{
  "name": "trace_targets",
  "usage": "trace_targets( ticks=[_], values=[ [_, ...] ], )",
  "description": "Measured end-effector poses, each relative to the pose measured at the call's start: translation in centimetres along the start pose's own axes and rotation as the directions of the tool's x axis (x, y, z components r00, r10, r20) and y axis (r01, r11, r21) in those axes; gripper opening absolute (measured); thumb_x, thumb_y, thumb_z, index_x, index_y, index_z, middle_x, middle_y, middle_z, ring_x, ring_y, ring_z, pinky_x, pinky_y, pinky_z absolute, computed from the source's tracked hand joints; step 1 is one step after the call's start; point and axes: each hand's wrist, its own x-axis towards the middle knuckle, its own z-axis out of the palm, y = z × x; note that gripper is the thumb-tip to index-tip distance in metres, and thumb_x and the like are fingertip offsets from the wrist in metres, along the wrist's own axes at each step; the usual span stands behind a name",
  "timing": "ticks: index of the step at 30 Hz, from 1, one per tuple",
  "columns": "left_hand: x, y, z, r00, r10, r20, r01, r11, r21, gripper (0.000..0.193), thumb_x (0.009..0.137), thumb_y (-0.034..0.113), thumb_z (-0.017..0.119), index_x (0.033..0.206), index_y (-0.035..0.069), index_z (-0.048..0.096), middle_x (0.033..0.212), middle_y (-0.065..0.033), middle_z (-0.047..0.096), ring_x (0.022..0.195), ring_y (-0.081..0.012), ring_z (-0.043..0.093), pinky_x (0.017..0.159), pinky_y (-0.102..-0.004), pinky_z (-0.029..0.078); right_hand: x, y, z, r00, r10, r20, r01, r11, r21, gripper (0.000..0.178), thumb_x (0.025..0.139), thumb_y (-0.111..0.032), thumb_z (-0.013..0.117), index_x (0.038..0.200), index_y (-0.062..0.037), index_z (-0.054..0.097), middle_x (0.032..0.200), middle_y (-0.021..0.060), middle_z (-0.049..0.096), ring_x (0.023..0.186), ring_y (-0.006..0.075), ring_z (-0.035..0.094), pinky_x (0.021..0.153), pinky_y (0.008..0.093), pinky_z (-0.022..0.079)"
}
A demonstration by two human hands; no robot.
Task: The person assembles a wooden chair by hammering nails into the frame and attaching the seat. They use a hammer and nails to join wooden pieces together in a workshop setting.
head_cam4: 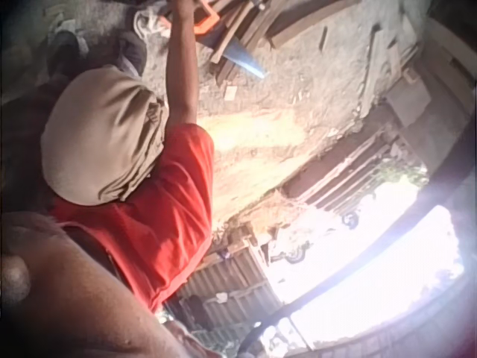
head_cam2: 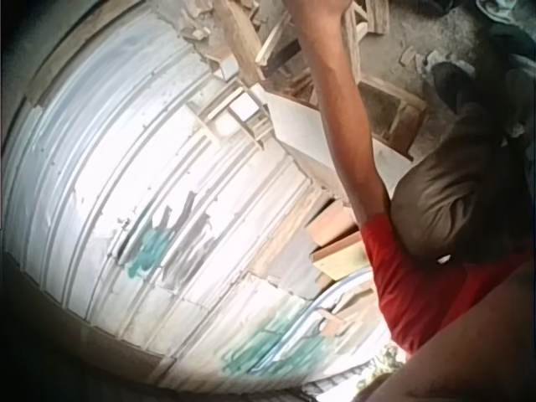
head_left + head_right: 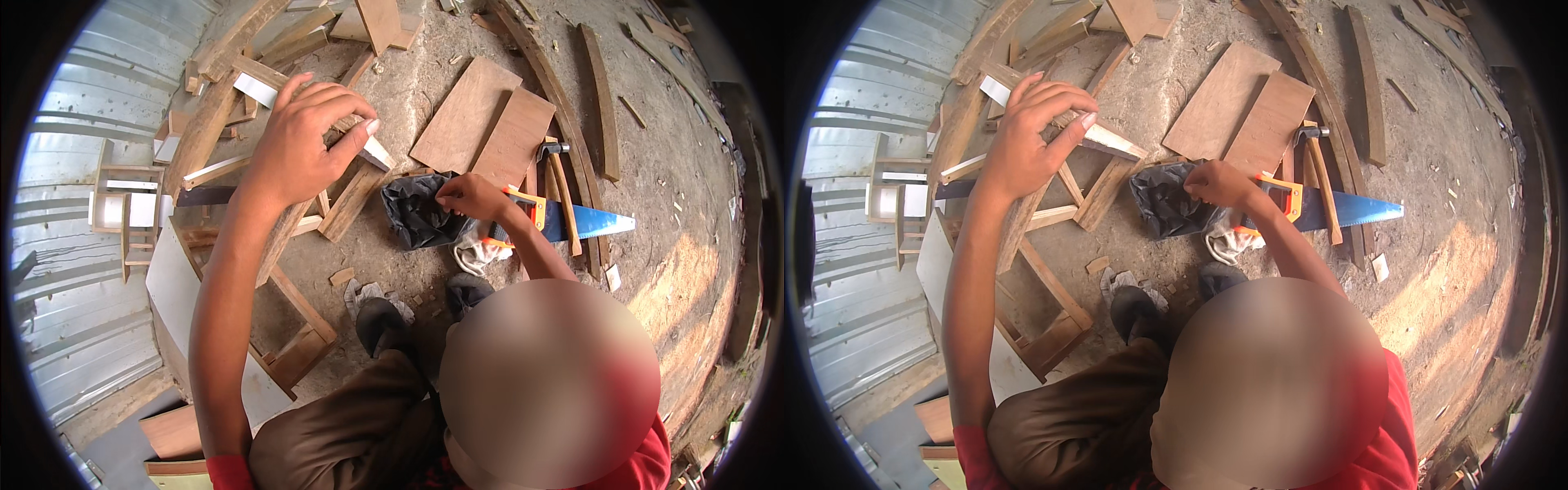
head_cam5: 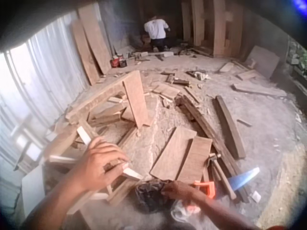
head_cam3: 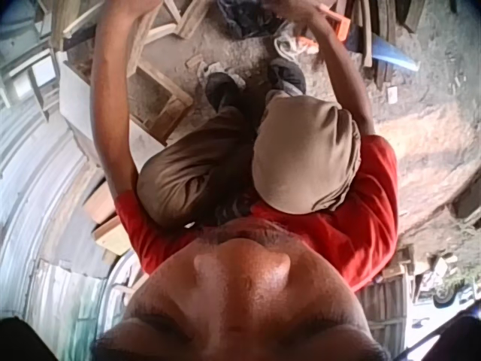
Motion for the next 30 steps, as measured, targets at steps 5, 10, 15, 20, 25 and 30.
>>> trace_targets(
  ticks=[5, 10, 15, 20, 25, 30],
  values=[
    [0.0, 0.0, 0.0, 1.0, 0.005, 0.002, -0.005, 1.0, -0.003, 0.017, 0.094, 0.021, 0.064, 0.098, 0.007, 0.07, 0.101, -0.0085, 0.071, 0.104, -0.0249, 0.064, 0.116, -0.049, 0.026, 2.7, 1.8, 4.1, 0.971, -0.23, -0.063, 0.165, 0.84, -0.516, 0.021, 0.086, -0.012, 0.059, 0.1, -0.0114, 0.075, 0.095, 0.015, 0.072, 0.086, 0.0346, 0.071, 0.076, 0.0446, 0.056],
    [-0.1, 0.0, 0.0, 1.0, 0.001, -0.006, -0.001, 1.0, -0.013, 0.017, 0.094, 0.022, 0.064, 0.098, 0.006, 0.07, 0.101, -0.0087, 0.071, 0.104, -0.0251, 0.064, 0.117, -0.049, 0.026, 3.3, 1.8, 5.9, 0.989, -0.145, -0.01, 0.107, 0.773, -0.625, 0.022, 0.087, -0.012, 0.056, 0.099, -0.0136, 0.075, 0.105, 0.014, 0.068, 0.09, 0.0346, 0.071, 0.077, 0.046, 0.057],
    [-0.1, -0.1, 0.1, 1.0, -0.001, -0.007, 0.001, 1.0, -0.008, 0.018, 0.094, 0.023, 0.064, 0.097, 0.006, 0.071, 0.1, -0.0087, 0.071, 0.104, -0.0252, 0.064, 0.117, -0.0491, 0.026, 2.7, 2.9, 6.2, 0.972, -0.227, -0.059, 0.147, 0.787, -0.599, 0.02, 0.086, -0.013, 0.059, 0.1, -0.0124, 0.073, 0.102, 0.0128, 0.065, 0.09, 0.0352, 0.07, 0.076, 0.0466, 0.056],
    [-0.1, -0.1, 0.1, 1.0, 0.004, -0.012, -0.004, 1.0, -0.017, 0.018, 0.094, 0.023, 0.064, 0.097, 0.007, 0.071, 0.099, -0.0084, 0.071, 0.103, -0.0252, 0.064, 0.117, -0.049, 0.026, 2.3, 2.6, 4.9, 0.93, -0.355, -0.096, 0.282, 0.856, -0.433, 0.017, 0.087, -0.014, 0.063, 0.1, -0.0081, 0.073, 0.095, 0.0136, 0.068, 0.085, 0.0358, 0.07, 0.073, 0.046, 0.055],
    [-0.3, -0.3, 0.1, 1.0, -0.001, -0.009, 0.001, 1.0, -0.009, 0.018, 0.094, 0.023, 0.065, 0.097, 0.007, 0.071, 0.099, -0.0079, 0.071, 0.104, -0.0249, 0.064, 0.117, -0.0485, 0.026, 1.5, 2.2, 3.1, 0.982, -0.043, -0.186, 0.082, 0.975, 0.207, 0.023, 0.094, -0.025, 0.069, 0.103, -0.0041, 0.075, 0.079, 0.0081, 0.071, 0.073, 0.0173, 0.066, 0.065, 0.0346, 0.051],
    [-0.3, -0.2, 0.0, 1.0, -0.013, -0.001, 0.013, 1.0, -0.012, 0.018, 0.094, 0.024, 0.064, 0.099, 0.007, 0.071, 0.101, -0.0082, 0.071, 0.105, -0.0251, 0.064, 0.117, -0.0484, 0.026, 0.5, 0.2, 0.3, 0.99, 0.098, -0.102, -0.036, 0.871, 0.489, 0.028, 0.098, -0.03, 0.066, 0.102, -0.0037, 0.076, 0.077, -0.0015, 0.066, 0.068, 0.0067, 0.056, 0.061, 0.025, 0.044]
  ],
)
